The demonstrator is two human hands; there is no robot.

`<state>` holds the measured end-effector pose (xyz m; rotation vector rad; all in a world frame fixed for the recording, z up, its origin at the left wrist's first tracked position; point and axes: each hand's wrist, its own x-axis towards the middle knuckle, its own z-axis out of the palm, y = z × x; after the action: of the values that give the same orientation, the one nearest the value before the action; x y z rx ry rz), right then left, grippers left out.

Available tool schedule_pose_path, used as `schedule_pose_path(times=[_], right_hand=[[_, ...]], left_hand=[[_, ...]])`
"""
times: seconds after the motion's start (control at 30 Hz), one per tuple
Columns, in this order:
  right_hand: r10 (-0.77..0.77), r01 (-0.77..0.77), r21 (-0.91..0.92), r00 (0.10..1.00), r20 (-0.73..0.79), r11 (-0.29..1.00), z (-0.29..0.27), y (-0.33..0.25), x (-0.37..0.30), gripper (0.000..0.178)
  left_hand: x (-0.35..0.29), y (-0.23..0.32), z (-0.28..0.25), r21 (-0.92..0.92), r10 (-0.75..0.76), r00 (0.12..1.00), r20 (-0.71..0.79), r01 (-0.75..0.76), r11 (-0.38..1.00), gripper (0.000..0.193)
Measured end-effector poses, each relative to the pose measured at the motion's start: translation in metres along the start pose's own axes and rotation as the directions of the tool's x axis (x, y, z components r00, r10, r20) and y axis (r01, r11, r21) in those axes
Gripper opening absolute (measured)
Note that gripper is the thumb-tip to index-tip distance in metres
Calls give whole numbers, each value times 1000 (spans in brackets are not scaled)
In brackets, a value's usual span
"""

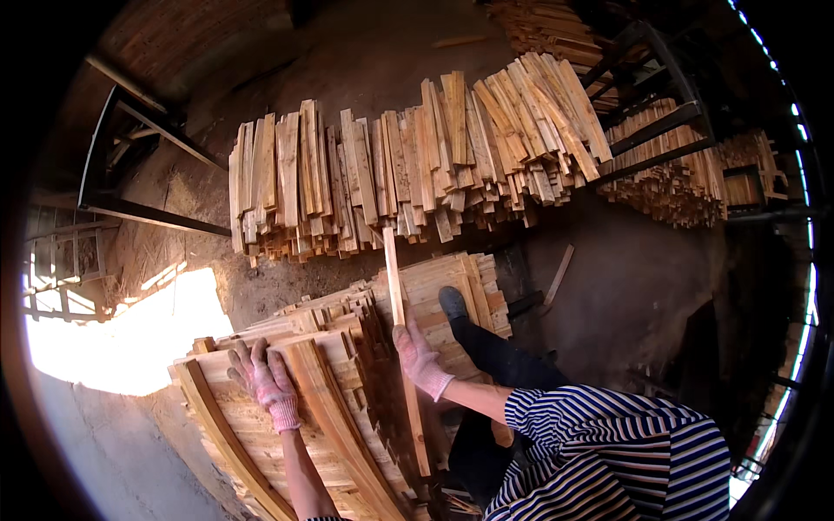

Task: The person picks up bundles of wooden planks from a large vertical rack and carries them to a nearby pile. They place the planks onto the stack, adjusting them to align with the existing wood. The person repeats this process, moving multiple bundles from the rack to the floor pile.

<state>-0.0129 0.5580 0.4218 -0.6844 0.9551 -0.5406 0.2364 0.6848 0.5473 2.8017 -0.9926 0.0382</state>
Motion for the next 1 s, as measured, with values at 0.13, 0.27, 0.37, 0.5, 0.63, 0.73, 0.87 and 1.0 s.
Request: schedule_pose_path(times=[0.13,0.27,0.37,0.5,0.63,0.73,0.87,1.0], right_hand=[[-36,-94,-956,994,-108,278,79,5,-3,59],[385,-320,-317,908,165,893,36,-79,27,65],[276,-304,264,951,139,915,-26,-108,100,74],[316,-323,100,946,78,941,-58,-223,164,55],[465,-460,92,884,-43,883,-144,-214,176,37],[200,-357,-403,903,-382,843,-192,-260,173,43],[154,-504,-587,826,-543,634,-290,-315,174,70],[-79,-613,-728,746,-661,307,-348,-348,157,77]], left_hand=[[1,-2,-4,17,-12,999,48,11,1000,38],[7,2,-5,43,8,997,78,-11,999,41],[23,16,-4,4,41,987,157,-42,999,46],[8,6,-13,116,-23,984,176,3,993,48],[24,-24,15,91,23,961,274,-49,995,34],[70,-3,-30,81,305,888,345,-351,933,27],[163,90,-26,-59,150,916,373,-138,989,34],[217,116,73,-130,302,866,399,-272,953,36]])
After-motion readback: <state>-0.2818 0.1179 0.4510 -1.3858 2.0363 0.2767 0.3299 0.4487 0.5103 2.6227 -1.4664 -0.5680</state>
